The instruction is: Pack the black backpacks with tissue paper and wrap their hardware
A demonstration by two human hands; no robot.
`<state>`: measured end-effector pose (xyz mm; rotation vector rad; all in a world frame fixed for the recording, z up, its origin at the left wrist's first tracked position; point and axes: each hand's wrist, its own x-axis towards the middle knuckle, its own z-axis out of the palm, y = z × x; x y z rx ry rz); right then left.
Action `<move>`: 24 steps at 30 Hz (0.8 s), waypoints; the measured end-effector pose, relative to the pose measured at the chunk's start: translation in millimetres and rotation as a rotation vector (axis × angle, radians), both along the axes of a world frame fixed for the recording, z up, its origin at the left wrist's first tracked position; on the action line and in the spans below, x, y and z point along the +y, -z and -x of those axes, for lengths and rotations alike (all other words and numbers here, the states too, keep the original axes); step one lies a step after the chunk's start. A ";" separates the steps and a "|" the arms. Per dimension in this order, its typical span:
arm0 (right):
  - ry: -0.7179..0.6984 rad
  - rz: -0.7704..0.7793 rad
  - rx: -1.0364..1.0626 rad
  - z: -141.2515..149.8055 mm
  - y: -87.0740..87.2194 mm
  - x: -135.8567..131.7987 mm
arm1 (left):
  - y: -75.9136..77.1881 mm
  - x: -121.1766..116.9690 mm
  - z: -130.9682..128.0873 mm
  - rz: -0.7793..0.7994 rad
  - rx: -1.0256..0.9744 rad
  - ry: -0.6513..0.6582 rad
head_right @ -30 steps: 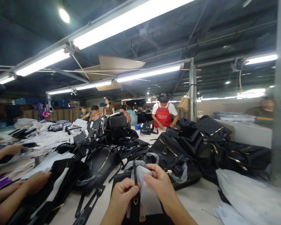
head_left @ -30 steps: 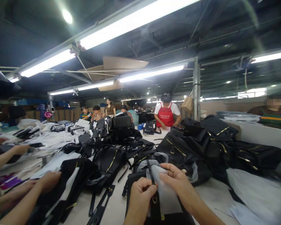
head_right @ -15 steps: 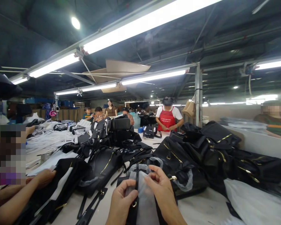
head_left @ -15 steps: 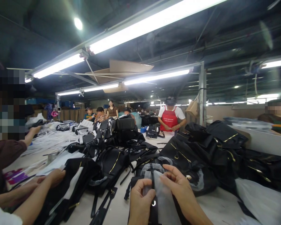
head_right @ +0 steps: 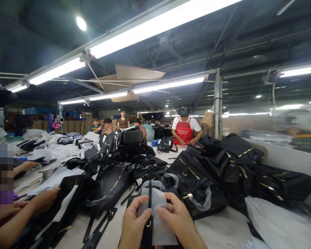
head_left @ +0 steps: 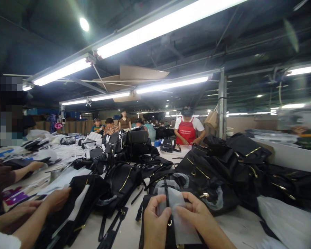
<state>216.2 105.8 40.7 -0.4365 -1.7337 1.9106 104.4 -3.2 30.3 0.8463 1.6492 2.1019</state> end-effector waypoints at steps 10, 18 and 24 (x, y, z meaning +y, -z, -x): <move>0.159 -0.080 0.084 11.0 1.1 -33.2 | -5.0 1.6 -2.0 -0.028 0.028 -0.015; 0.040 0.023 0.137 4.7 -6.1 -22.3 | -26.9 -9.0 19.8 0.115 -0.377 0.471; 0.064 -0.113 0.127 5.0 -9.1 -26.3 | -32.6 12.2 16.5 0.011 -0.526 0.482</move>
